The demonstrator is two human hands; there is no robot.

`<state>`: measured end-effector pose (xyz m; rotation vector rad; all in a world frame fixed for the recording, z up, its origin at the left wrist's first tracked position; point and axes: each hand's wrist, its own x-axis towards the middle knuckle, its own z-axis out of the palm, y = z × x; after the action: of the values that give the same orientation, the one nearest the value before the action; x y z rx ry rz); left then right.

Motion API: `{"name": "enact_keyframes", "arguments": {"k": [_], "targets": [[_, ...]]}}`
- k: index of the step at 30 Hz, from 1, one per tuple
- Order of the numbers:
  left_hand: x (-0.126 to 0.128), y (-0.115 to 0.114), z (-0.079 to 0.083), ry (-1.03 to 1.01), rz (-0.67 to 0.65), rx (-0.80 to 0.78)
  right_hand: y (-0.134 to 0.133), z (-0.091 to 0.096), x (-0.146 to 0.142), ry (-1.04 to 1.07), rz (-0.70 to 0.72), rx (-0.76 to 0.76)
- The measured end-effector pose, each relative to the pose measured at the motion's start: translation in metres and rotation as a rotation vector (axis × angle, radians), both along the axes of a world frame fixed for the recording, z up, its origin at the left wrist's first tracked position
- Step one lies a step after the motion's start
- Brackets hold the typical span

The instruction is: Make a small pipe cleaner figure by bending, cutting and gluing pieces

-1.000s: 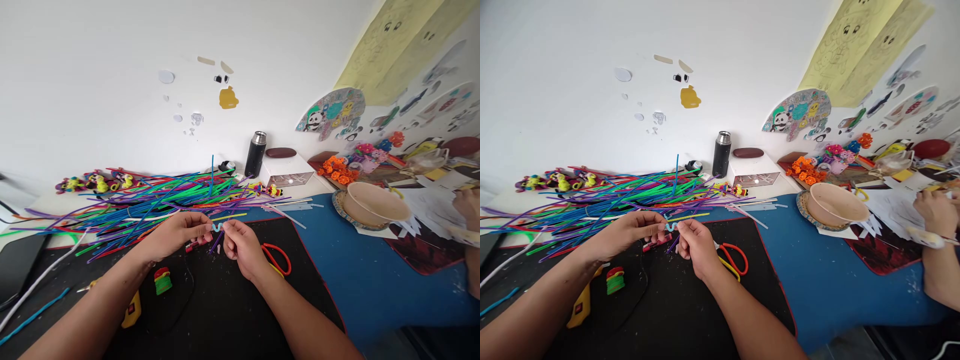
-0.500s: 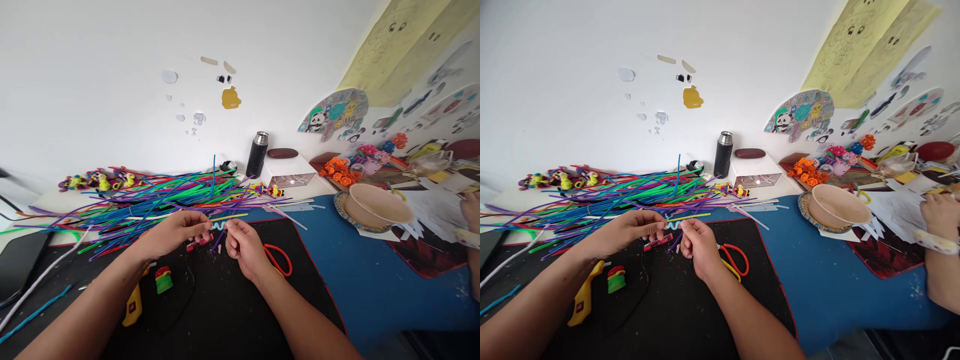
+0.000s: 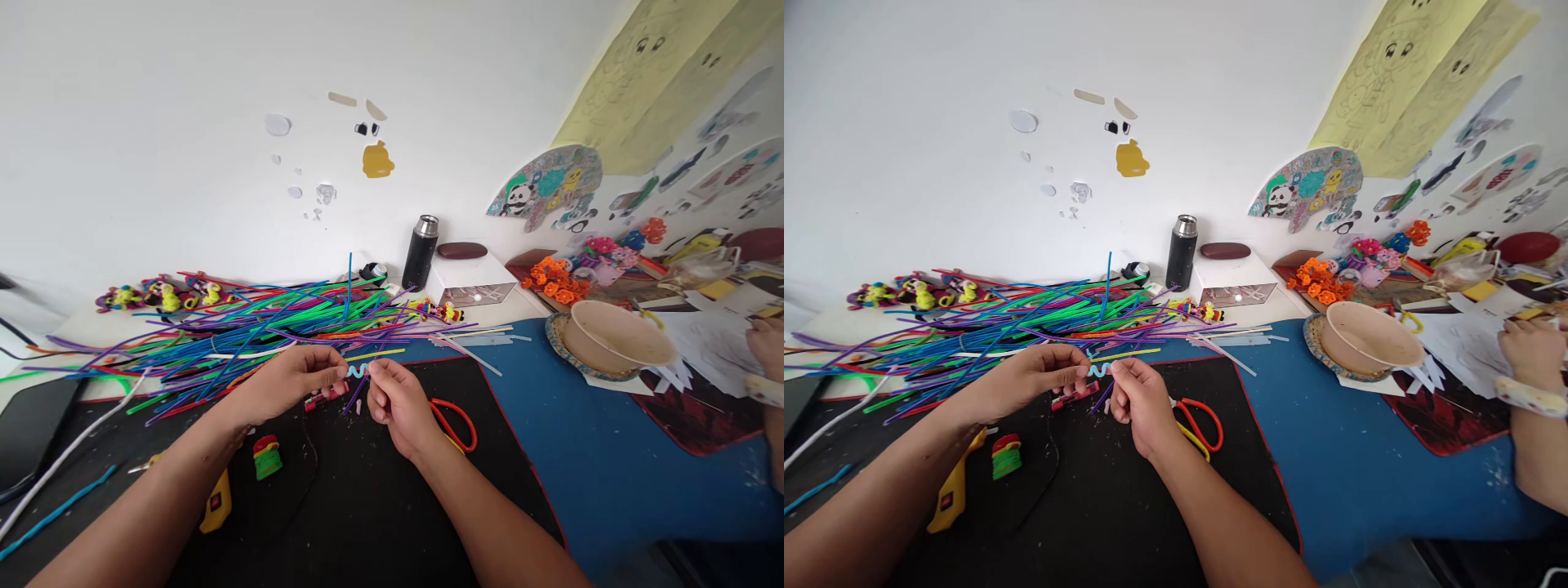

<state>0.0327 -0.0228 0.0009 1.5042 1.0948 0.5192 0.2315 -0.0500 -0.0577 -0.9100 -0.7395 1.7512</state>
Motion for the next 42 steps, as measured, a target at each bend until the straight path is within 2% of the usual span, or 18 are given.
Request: {"name": "enact_keyframes", "arguments": {"k": [9, 17, 27, 42], "targets": [[0.0007, -0.0002, -0.0041, -0.037, -0.01, -0.062, -0.0001, -0.0011, -0.0002, -0.002, 0.002, -0.006], [0.003, -0.0004, -0.0098, -0.052, 0.005, -0.037, -0.0014, 0.0009, 0.0002, -0.011, 0.021, -0.002], [0.0045, -0.0008, -0.0016, -0.033, 0.033, -0.017, -0.0006, -0.0001, 0.0005, -0.004, 0.023, 0.001], [0.0031, -0.0003, -0.0057, -0.062, 0.024, -0.043, -0.0018, -0.0009, -0.0002, 0.016, 0.043, 0.009]]}}
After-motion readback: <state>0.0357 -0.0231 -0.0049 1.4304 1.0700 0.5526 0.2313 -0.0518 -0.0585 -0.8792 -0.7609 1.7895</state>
